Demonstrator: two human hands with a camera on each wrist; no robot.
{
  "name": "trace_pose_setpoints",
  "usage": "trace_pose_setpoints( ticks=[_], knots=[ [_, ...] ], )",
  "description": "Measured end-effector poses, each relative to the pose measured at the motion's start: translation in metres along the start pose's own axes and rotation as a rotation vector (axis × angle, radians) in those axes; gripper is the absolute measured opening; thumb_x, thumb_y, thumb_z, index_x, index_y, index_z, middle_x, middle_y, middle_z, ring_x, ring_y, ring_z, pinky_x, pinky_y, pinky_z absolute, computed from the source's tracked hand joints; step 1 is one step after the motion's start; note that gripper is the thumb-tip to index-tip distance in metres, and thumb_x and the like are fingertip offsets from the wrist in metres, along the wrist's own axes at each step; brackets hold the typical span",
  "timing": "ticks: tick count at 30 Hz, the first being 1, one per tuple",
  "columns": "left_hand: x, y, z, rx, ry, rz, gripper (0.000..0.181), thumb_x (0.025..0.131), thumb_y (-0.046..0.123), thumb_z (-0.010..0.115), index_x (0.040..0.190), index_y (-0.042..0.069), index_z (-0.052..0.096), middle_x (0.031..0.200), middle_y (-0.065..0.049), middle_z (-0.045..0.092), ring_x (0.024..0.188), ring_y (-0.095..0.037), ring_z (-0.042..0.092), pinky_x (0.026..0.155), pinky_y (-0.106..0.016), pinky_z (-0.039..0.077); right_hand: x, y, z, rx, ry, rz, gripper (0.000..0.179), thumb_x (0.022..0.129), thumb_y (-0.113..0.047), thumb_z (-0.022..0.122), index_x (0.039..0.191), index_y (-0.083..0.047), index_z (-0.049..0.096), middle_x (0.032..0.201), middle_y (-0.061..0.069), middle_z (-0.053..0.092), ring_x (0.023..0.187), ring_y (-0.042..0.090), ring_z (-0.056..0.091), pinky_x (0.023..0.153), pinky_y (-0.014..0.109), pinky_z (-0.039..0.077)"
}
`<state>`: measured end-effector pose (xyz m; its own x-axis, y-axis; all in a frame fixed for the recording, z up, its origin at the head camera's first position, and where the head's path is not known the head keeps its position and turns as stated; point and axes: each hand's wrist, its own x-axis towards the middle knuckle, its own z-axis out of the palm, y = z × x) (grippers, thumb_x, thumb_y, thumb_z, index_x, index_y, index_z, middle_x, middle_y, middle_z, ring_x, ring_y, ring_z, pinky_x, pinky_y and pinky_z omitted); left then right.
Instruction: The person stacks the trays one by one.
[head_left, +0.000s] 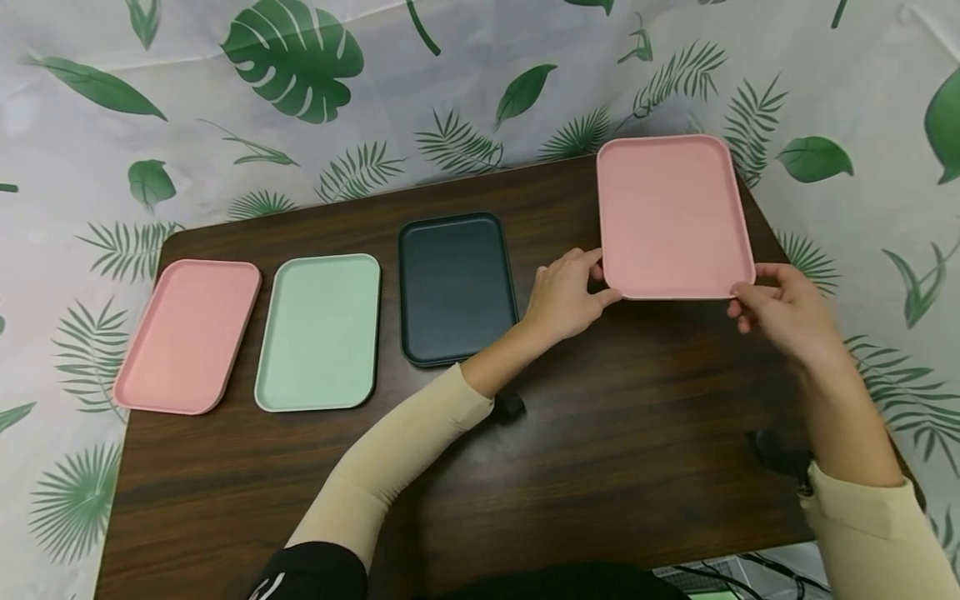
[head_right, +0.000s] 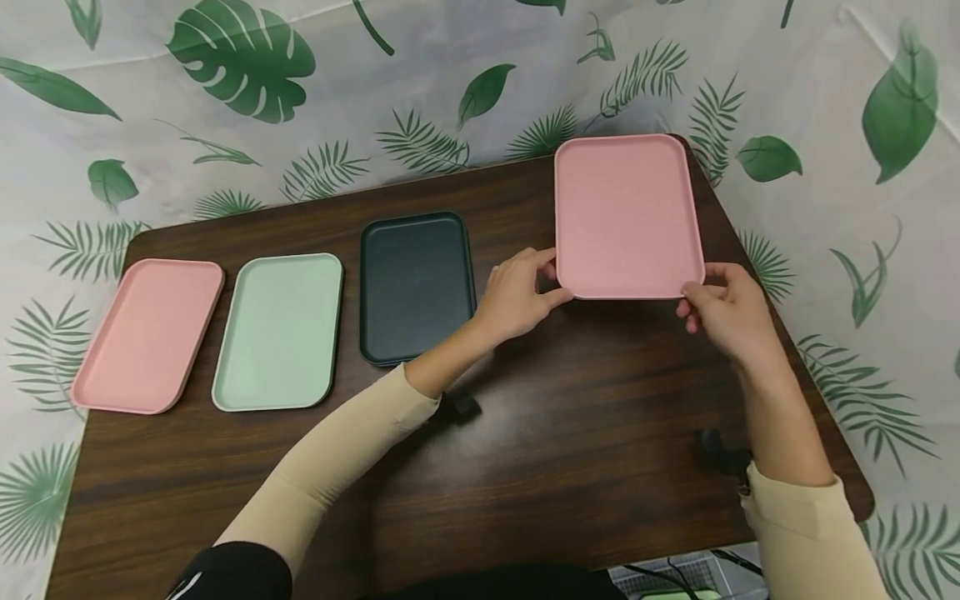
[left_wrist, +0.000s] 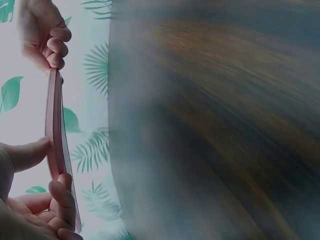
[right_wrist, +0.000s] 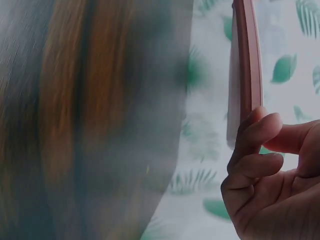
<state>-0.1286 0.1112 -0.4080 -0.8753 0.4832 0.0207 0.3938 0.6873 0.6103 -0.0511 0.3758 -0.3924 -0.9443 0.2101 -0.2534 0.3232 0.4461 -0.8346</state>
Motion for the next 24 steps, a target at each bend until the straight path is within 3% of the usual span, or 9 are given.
trace_pose_setpoints(
  ticks=[7, 17, 24],
  knots=[
    [-0.026, -0.023, -0.03, -0.071, 0.044, -0.024, 0.06, 0.087, 0.037, 0.076, 0.139, 0.016, 0.056, 0.101, 0.003, 0.062, 0.071, -0.009, 0.049, 0.08, -0.035, 0.036, -0.004, -0.018, 0.027, -0.025, -0.035, -0.088, 0.047, 0.101, -0.021, 0.054, 0.133, 0.005, 0.032, 0.072, -0.008, 0.063, 0.054, 0.011, 0.056, 0.054, 0.024, 0.047],
    [-0.066, -0.053, -0.063, -0.143, 0.139, -0.028, 0.055, 0.085, 0.029, 0.079, 0.133, 0.01, 0.061, 0.098, -0.001, 0.062, 0.066, -0.011, 0.049, 0.08, -0.038, 0.037, -0.006, -0.041, 0.064, -0.036, -0.143, -0.208, 0.043, 0.1, -0.017, 0.057, 0.129, 0.009, 0.039, 0.073, 0.002, 0.064, 0.054, 0.015, 0.055, 0.055, 0.026, 0.046],
    [-0.097, -0.075, -0.08, -0.19, 0.187, -0.062, 0.054, 0.083, 0.023, 0.081, 0.131, 0.009, 0.062, 0.096, -0.006, 0.062, 0.065, -0.014, 0.049, 0.062, -0.034, 0.038, -0.008, -0.055, 0.091, -0.028, -0.232, -0.254, 0.038, 0.099, -0.018, 0.06, 0.122, 0.008, 0.045, 0.077, 0.017, 0.063, 0.055, 0.018, 0.055, 0.051, 0.028, 0.047]
  ],
)
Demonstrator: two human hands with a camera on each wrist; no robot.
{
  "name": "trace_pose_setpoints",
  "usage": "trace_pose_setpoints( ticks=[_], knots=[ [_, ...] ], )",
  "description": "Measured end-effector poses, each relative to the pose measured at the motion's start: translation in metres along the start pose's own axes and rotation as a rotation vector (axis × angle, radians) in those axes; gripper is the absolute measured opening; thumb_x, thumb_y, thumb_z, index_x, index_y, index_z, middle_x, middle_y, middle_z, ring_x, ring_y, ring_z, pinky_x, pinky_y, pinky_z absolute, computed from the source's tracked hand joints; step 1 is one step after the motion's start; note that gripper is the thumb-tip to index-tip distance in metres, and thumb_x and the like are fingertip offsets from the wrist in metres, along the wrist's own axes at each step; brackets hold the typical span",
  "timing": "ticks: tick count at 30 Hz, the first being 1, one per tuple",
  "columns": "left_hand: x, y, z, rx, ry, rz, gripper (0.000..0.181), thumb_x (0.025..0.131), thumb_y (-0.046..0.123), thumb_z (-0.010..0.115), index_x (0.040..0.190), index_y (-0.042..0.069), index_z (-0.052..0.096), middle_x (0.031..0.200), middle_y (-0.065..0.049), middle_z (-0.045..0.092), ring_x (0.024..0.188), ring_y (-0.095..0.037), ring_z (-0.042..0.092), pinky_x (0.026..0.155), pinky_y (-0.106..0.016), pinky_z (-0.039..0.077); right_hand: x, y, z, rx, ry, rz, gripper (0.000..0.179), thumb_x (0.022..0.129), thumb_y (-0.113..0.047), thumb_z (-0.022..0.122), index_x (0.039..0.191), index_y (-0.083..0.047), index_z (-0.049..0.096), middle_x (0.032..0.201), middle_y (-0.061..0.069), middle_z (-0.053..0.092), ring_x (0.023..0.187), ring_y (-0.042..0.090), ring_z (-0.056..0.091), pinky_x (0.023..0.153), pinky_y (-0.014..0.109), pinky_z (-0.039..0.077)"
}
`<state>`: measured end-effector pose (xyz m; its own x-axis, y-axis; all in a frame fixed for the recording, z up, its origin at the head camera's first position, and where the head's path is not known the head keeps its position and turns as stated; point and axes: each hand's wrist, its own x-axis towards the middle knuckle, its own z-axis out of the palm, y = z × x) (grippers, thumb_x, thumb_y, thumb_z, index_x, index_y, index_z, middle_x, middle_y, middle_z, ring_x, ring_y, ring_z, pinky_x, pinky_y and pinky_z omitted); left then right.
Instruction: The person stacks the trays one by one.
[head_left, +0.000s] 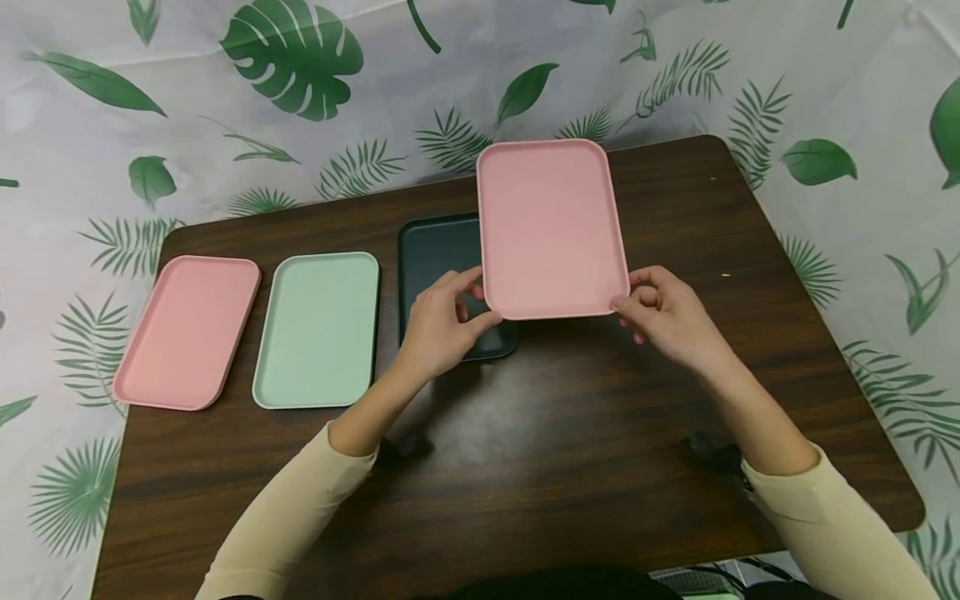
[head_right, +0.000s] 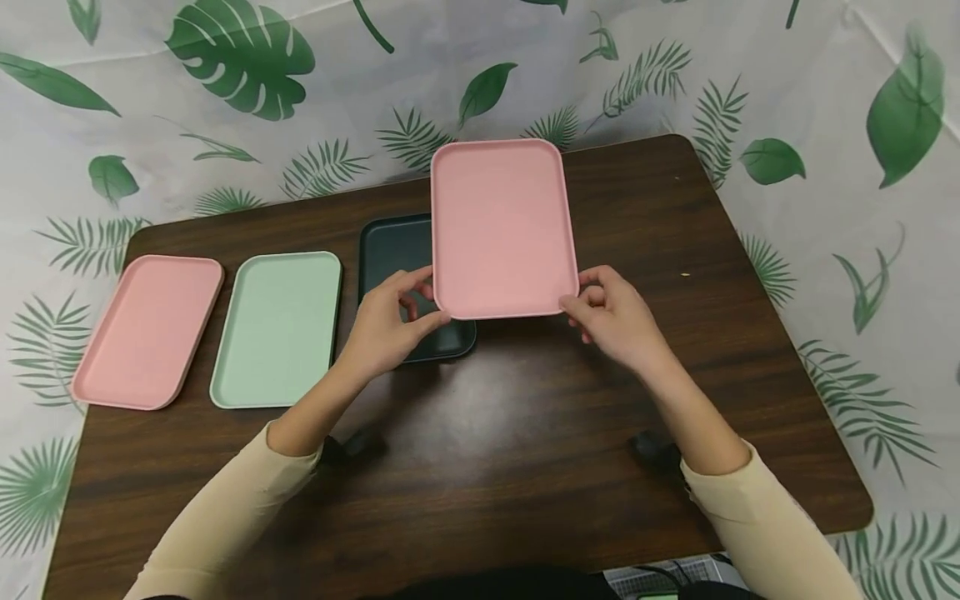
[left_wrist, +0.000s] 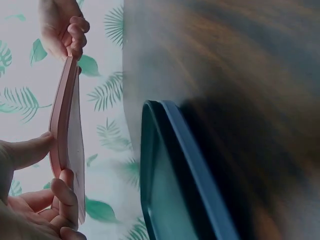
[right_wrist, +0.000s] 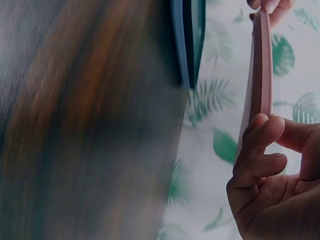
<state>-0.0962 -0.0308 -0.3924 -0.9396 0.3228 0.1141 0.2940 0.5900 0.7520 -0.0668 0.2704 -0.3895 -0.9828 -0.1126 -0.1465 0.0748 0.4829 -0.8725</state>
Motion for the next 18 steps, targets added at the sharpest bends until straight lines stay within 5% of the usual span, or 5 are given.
trace_pose_setpoints(
  ticks=[11, 18],
  knots=[
    [-0.054, -0.04, -0.023, -0.036, 0.04, -0.131, 0.061, 0.08, 0.014, 0.083, 0.135, 0.005, 0.059, 0.098, -0.007, 0.063, 0.067, -0.017, 0.052, 0.06, -0.032, 0.04, 0.007, -0.008, 0.049, -0.026, -0.129, -0.005, 0.033, 0.096, -0.023, 0.065, 0.117, -0.001, 0.051, 0.08, 0.02, 0.063, 0.057, 0.023, 0.057, 0.054, 0.032, 0.047],
    [-0.086, -0.058, -0.029, -0.063, 0.04, -0.229, 0.063, 0.079, 0.011, 0.083, 0.136, 0.003, 0.057, 0.1, -0.007, 0.065, 0.069, -0.017, 0.05, 0.058, -0.027, 0.038, 0.006, -0.009, 0.078, -0.027, -0.186, -0.015, 0.032, 0.095, -0.024, 0.067, 0.116, -0.005, 0.053, 0.078, 0.011, 0.063, 0.056, 0.022, 0.056, 0.054, 0.033, 0.047]
  ],
)
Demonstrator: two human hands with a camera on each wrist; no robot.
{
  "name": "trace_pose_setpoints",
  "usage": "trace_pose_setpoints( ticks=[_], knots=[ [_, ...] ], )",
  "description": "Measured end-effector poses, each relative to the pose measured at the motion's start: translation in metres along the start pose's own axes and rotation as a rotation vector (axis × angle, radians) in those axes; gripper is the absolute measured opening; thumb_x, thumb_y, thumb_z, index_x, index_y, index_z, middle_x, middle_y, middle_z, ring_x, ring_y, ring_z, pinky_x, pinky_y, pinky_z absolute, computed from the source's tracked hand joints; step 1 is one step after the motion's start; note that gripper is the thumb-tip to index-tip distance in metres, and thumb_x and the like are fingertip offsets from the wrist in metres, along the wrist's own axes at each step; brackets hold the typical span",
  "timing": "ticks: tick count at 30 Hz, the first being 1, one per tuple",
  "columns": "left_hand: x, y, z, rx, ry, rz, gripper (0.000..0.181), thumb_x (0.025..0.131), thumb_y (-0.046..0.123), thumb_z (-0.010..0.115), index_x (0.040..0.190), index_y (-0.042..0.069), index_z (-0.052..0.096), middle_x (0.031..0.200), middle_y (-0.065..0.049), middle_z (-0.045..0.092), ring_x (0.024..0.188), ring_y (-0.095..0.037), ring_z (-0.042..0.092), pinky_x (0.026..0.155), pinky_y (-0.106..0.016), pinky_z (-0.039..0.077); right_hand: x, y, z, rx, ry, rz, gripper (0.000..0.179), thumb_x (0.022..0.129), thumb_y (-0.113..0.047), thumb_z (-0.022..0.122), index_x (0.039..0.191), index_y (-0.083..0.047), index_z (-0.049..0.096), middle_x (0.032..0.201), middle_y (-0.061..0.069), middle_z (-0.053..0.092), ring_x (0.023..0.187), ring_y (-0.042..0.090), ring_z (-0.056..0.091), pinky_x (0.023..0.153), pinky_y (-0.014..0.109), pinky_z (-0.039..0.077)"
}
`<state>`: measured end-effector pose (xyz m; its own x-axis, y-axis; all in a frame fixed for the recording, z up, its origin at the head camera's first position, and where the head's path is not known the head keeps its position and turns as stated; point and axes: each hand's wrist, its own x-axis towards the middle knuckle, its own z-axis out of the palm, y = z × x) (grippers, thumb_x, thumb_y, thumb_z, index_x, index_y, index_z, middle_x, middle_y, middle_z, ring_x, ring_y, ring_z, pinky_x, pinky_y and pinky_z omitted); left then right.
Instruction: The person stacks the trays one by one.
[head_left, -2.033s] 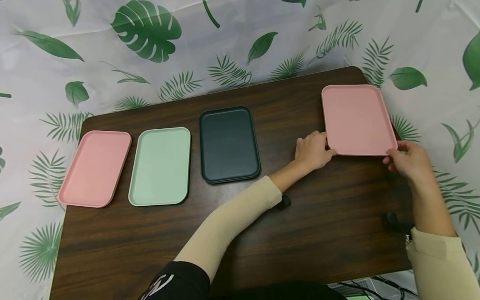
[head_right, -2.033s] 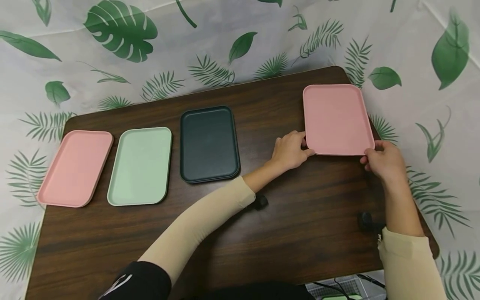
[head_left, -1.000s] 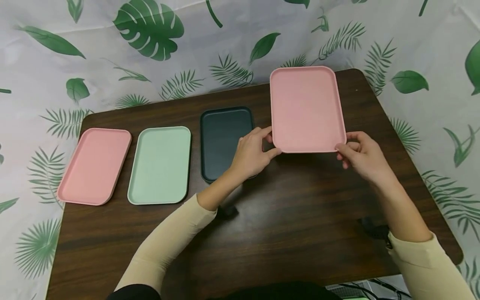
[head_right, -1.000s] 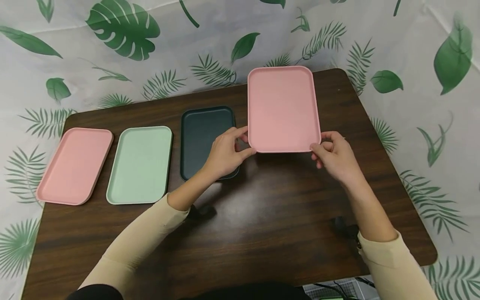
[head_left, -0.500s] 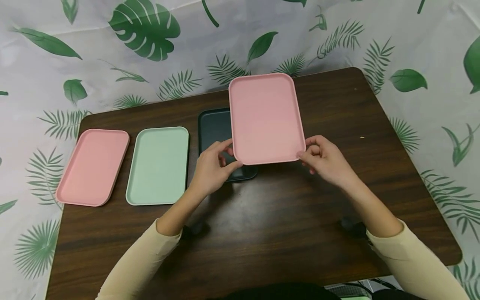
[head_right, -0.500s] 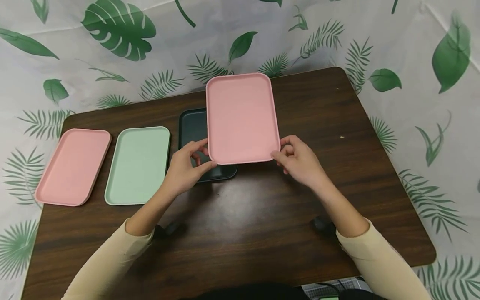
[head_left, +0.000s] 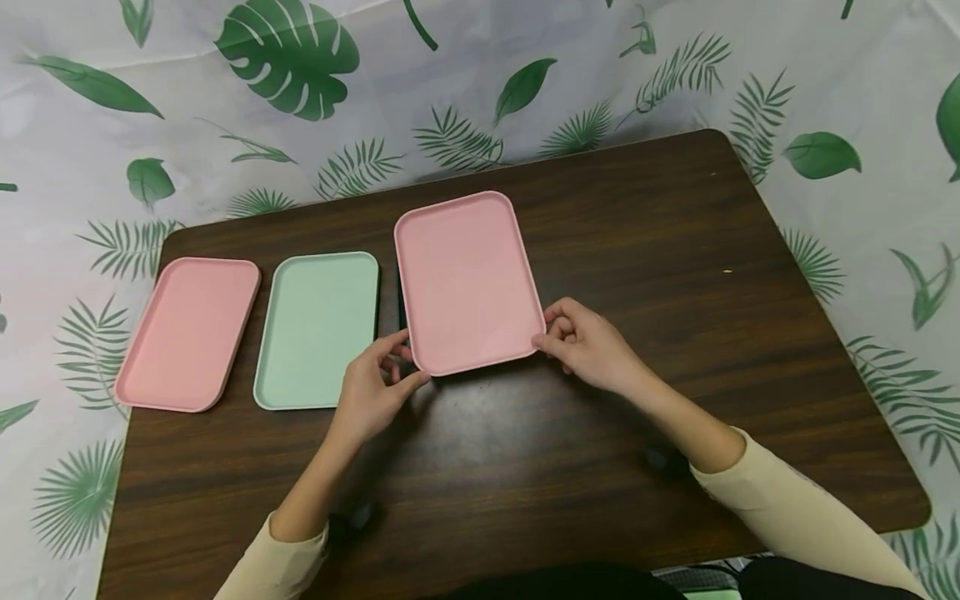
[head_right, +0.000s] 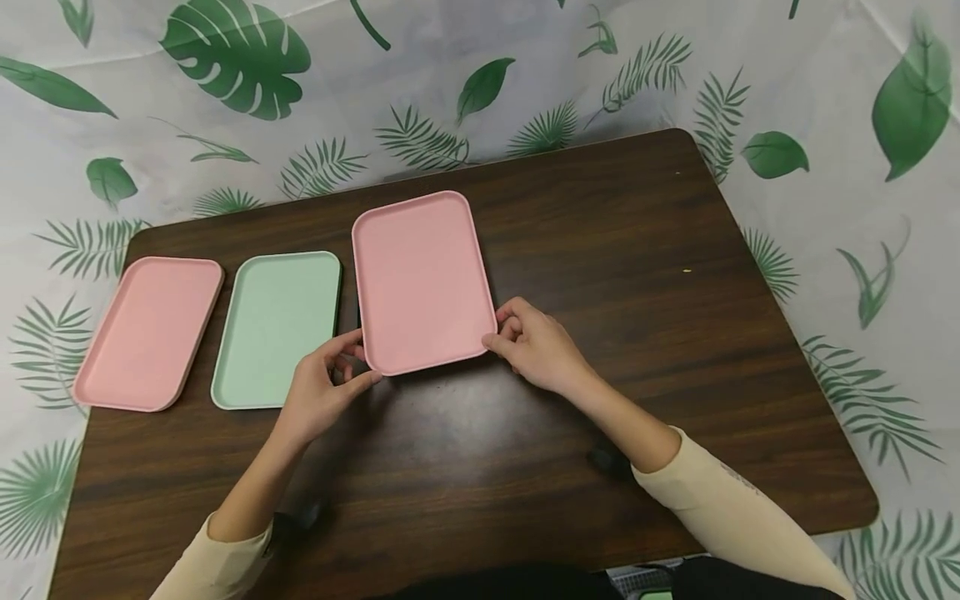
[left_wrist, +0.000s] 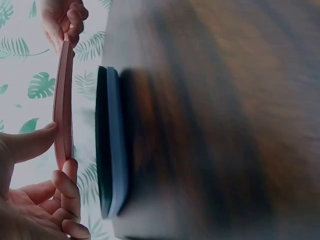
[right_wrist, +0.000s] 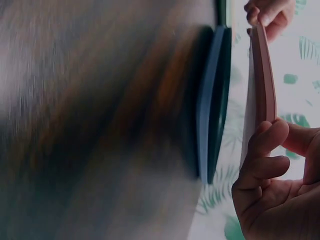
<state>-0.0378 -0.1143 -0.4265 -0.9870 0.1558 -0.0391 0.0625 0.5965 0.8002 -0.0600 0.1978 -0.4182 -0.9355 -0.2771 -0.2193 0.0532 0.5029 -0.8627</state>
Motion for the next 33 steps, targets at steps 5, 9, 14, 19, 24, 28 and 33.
trace_pose_setpoints(
  ticks=[5, 9, 14, 19, 24, 28, 33],
  knots=[
    [-0.007, -0.013, -0.007, -0.01, -0.011, -0.021, 0.063, 0.078, 0.007, 0.083, 0.136, 0.002, 0.056, 0.1, -0.009, 0.066, 0.068, -0.018, 0.049, 0.058, -0.026, 0.037, 0.002, 0.001, 0.015, 0.004, -0.017, -0.008, 0.031, 0.094, -0.024, 0.068, 0.114, -0.004, 0.054, 0.076, 0.008, 0.063, 0.054, 0.02, 0.056, 0.053, 0.032, 0.046],
    [-0.003, -0.019, -0.015, 0.005, -0.016, -0.017, 0.061, 0.079, 0.005, 0.082, 0.134, 0.001, 0.057, 0.099, -0.011, 0.066, 0.07, -0.019, 0.05, 0.06, -0.027, 0.037, 0.006, 0.001, 0.026, 0.017, -0.022, -0.008, 0.031, 0.094, -0.023, 0.068, 0.113, -0.004, 0.054, 0.076, 0.008, 0.062, 0.053, 0.018, 0.055, 0.052, 0.031, 0.045],
    [0.005, -0.025, -0.021, 0.014, -0.023, -0.015, 0.06, 0.078, 0.003, 0.082, 0.133, 0.0, 0.058, 0.098, -0.013, 0.066, 0.07, -0.021, 0.051, 0.059, -0.026, 0.039, 0.012, 0.002, 0.035, 0.028, -0.014, -0.01, 0.03, 0.094, -0.025, 0.068, 0.112, -0.005, 0.054, 0.076, 0.011, 0.064, 0.053, 0.019, 0.056, 0.056, 0.033, 0.045],
    [0.012, -0.029, -0.023, 0.015, -0.044, -0.037, 0.059, 0.08, 0.004, 0.081, 0.134, 0.0, 0.057, 0.098, -0.013, 0.065, 0.069, -0.021, 0.051, 0.056, -0.026, 0.04, 0.019, 0.003, 0.039, 0.022, -0.002, -0.019, 0.028, 0.095, -0.025, 0.067, 0.111, -0.006, 0.054, 0.077, 0.011, 0.065, 0.053, 0.02, 0.057, 0.058, 0.036, 0.045],
    [0.018, -0.031, -0.024, 0.019, -0.054, -0.038, 0.057, 0.081, 0.003, 0.079, 0.134, -0.001, 0.057, 0.098, -0.016, 0.065, 0.067, -0.021, 0.051, 0.055, -0.026, 0.039, 0.026, 0.004, 0.04, 0.011, 0.009, -0.024, 0.026, 0.095, -0.023, 0.067, 0.11, -0.006, 0.055, 0.075, 0.011, 0.065, 0.052, 0.02, 0.057, 0.058, 0.036, 0.045],
    [0.025, -0.032, -0.025, 0.038, -0.057, -0.036, 0.056, 0.081, 0.004, 0.079, 0.133, 0.0, 0.059, 0.097, -0.015, 0.065, 0.067, -0.021, 0.05, 0.056, -0.027, 0.038, 0.03, 0.004, 0.04, -0.005, 0.018, -0.021, 0.026, 0.095, -0.024, 0.066, 0.11, -0.006, 0.055, 0.074, 0.011, 0.064, 0.053, 0.02, 0.057, 0.06, 0.036, 0.044],
    [0.03, -0.031, -0.026, 0.053, -0.078, -0.053, 0.057, 0.081, 0.006, 0.079, 0.133, 0.0, 0.058, 0.097, -0.014, 0.066, 0.069, -0.021, 0.05, 0.057, -0.027, 0.039, 0.031, 0.005, 0.04, -0.026, 0.02, 0.006, 0.026, 0.095, -0.026, 0.066, 0.108, -0.007, 0.055, 0.073, 0.009, 0.064, 0.053, 0.02, 0.057, 0.061, 0.036, 0.043]
  ],
)
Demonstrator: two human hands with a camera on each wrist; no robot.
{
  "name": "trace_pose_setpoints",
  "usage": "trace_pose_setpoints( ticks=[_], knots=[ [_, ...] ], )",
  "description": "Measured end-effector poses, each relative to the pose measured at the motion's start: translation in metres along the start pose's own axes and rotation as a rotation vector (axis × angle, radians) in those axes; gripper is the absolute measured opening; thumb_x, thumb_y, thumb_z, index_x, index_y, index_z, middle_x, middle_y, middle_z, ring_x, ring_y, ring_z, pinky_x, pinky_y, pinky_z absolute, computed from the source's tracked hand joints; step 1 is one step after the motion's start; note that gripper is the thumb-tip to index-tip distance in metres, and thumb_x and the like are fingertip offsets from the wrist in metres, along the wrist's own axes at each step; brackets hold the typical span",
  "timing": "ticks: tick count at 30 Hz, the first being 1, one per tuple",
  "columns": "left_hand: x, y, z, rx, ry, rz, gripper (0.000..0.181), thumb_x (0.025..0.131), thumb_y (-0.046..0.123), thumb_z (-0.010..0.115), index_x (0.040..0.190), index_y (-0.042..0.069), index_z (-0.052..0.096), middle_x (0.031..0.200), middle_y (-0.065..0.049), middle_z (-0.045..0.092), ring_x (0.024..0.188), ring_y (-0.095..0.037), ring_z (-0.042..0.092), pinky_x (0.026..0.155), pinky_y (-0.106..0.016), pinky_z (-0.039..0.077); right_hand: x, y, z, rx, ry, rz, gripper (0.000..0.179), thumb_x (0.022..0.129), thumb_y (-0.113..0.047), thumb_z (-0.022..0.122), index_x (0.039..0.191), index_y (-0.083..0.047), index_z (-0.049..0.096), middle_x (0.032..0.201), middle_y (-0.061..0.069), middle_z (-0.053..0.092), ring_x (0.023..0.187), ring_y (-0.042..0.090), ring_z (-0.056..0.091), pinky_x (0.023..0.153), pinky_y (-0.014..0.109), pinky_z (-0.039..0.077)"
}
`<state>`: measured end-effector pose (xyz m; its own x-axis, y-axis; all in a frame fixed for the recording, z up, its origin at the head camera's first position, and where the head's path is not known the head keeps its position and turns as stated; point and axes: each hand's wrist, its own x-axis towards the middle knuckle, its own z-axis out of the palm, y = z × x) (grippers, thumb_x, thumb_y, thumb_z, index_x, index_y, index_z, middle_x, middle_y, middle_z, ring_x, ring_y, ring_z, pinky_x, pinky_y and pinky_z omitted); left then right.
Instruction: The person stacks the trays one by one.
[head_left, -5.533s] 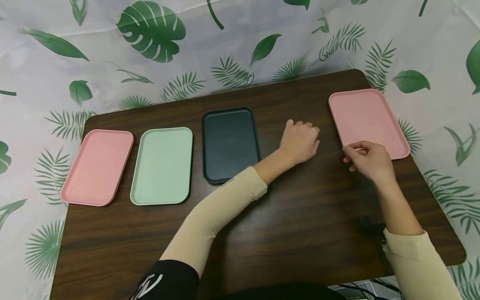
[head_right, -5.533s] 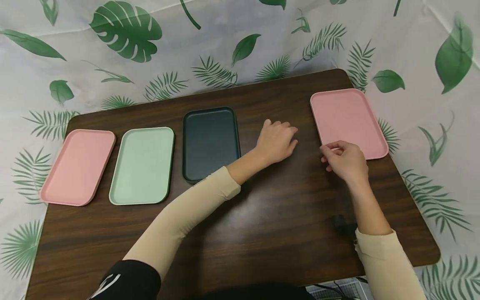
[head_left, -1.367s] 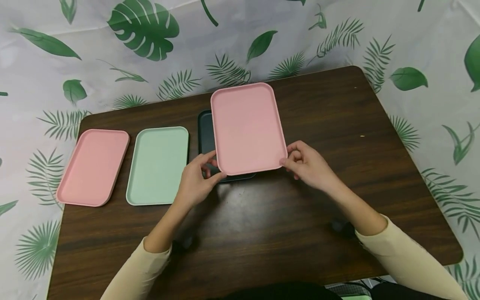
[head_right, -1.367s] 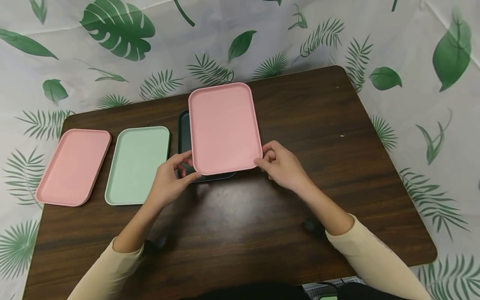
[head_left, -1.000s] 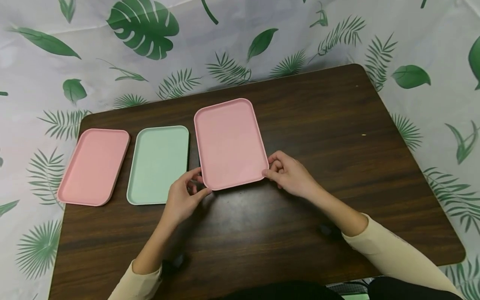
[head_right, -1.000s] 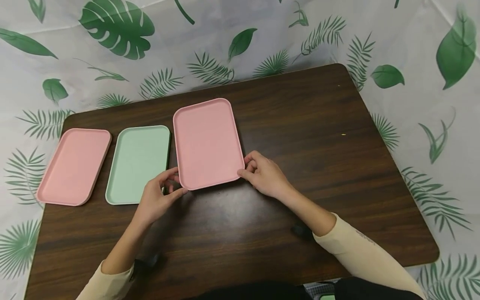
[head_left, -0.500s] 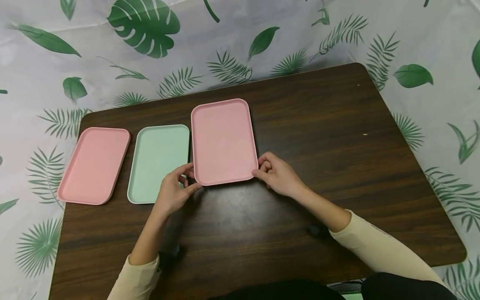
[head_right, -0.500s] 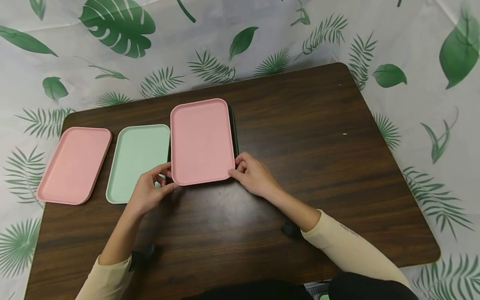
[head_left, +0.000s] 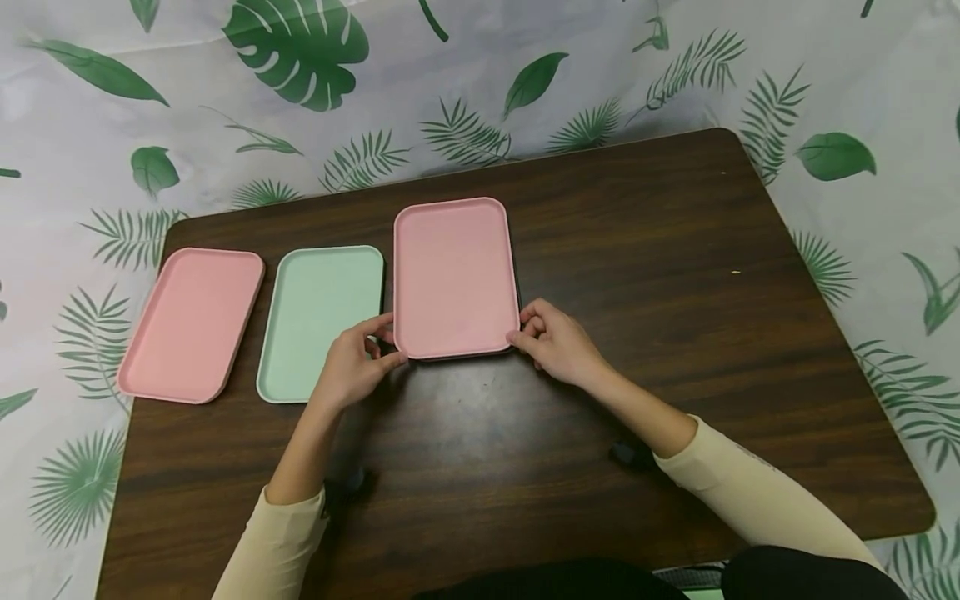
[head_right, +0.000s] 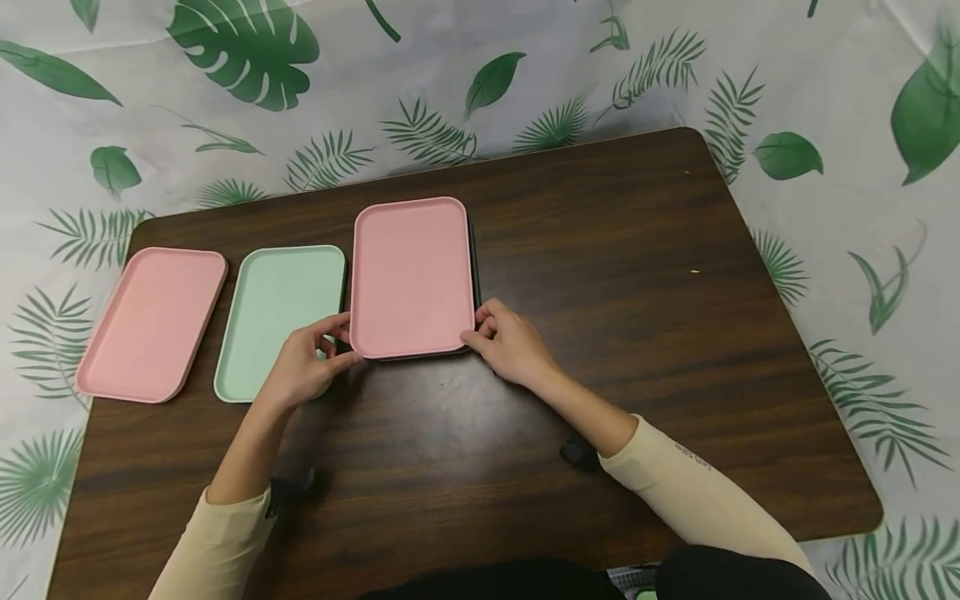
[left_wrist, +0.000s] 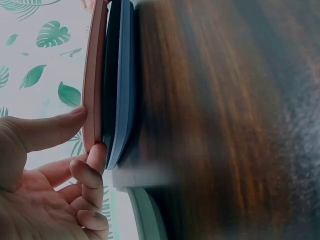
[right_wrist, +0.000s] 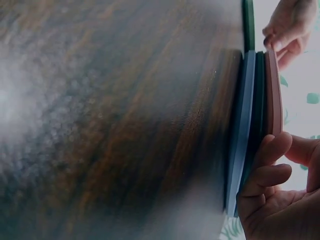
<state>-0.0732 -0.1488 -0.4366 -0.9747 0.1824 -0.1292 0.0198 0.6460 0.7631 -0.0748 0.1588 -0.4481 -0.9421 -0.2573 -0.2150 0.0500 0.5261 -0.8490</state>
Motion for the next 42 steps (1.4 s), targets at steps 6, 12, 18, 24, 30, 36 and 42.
trace_pose_setpoints(
  ticks=[6, 12, 18, 24, 30, 36, 42],
  knots=[
    [0.001, 0.003, -0.001, 0.0, -0.02, -0.01, 0.058, 0.082, 0.007, 0.079, 0.135, -0.001, 0.057, 0.099, -0.014, 0.065, 0.069, -0.021, 0.05, 0.056, -0.028, 0.039, 0.001, 0.0, -0.001, -0.023, 0.004, -0.004, 0.026, 0.096, -0.027, 0.065, 0.108, -0.007, 0.056, 0.072, 0.007, 0.064, 0.053, 0.019, 0.058, 0.062, 0.036, 0.044],
    [0.003, 0.004, -0.001, 0.034, -0.031, -0.006, 0.058, 0.084, 0.011, 0.078, 0.136, 0.003, 0.057, 0.099, -0.013, 0.066, 0.068, -0.021, 0.05, 0.056, -0.03, 0.039, 0.0, -0.001, -0.003, -0.043, 0.005, 0.013, 0.027, 0.096, -0.028, 0.065, 0.109, -0.007, 0.056, 0.073, 0.007, 0.066, 0.053, 0.018, 0.058, 0.067, 0.036, 0.045],
    [0.004, 0.004, 0.002, 0.04, -0.038, -0.028, 0.057, 0.084, 0.011, 0.078, 0.137, 0.003, 0.057, 0.1, -0.013, 0.065, 0.068, -0.021, 0.049, 0.057, -0.032, 0.039, -0.001, 0.001, -0.002, -0.055, 0.008, 0.01, 0.029, 0.096, -0.029, 0.065, 0.11, -0.006, 0.056, 0.072, 0.006, 0.065, 0.053, 0.018, 0.058, 0.069, 0.037, 0.045],
    [0.004, 0.004, 0.004, 0.057, -0.04, -0.024, 0.058, 0.085, 0.012, 0.078, 0.137, 0.003, 0.056, 0.101, -0.013, 0.064, 0.07, -0.022, 0.05, 0.06, -0.034, 0.04, -0.002, 0.002, -0.002, -0.094, 0.029, 0.001, 0.027, 0.095, -0.031, 0.066, 0.108, -0.009, 0.057, 0.069, 0.002, 0.063, 0.053, 0.016, 0.058, 0.064, 0.036, 0.044],
    [0.002, 0.006, 0.007, 0.083, -0.034, -0.013, 0.058, 0.084, 0.012, 0.078, 0.137, 0.003, 0.056, 0.101, -0.013, 0.062, 0.073, -0.023, 0.051, 0.064, -0.036, 0.039, -0.003, 0.002, -0.004, -0.139, 0.051, 0.001, 0.029, 0.094, -0.034, 0.067, 0.109, -0.01, 0.059, 0.07, -0.004, 0.064, 0.054, 0.014, 0.058, 0.061, 0.035, 0.044],
    [0.001, 0.007, 0.009, 0.094, -0.025, -0.024, 0.059, 0.084, 0.012, 0.078, 0.138, 0.003, 0.056, 0.1, -0.013, 0.061, 0.073, -0.023, 0.05, 0.063, -0.035, 0.039, -0.003, 0.002, -0.004, -0.17, 0.071, -0.006, 0.029, 0.092, -0.035, 0.068, 0.107, -0.011, 0.061, 0.072, -0.006, 0.063, 0.059, 0.013, 0.057, 0.061, 0.035, 0.043],
    [0.001, 0.008, 0.011, 0.11, -0.02, -0.023, 0.061, 0.084, 0.012, 0.078, 0.14, 0.002, 0.054, 0.1, -0.013, 0.06, 0.071, -0.022, 0.049, 0.061, -0.035, 0.039, -0.001, 0.004, -0.003, -0.212, 0.109, -0.012, 0.028, 0.09, -0.036, 0.07, 0.104, -0.013, 0.063, 0.077, -0.006, 0.065, 0.066, 0.014, 0.056, 0.061, 0.035, 0.042]
  ],
)
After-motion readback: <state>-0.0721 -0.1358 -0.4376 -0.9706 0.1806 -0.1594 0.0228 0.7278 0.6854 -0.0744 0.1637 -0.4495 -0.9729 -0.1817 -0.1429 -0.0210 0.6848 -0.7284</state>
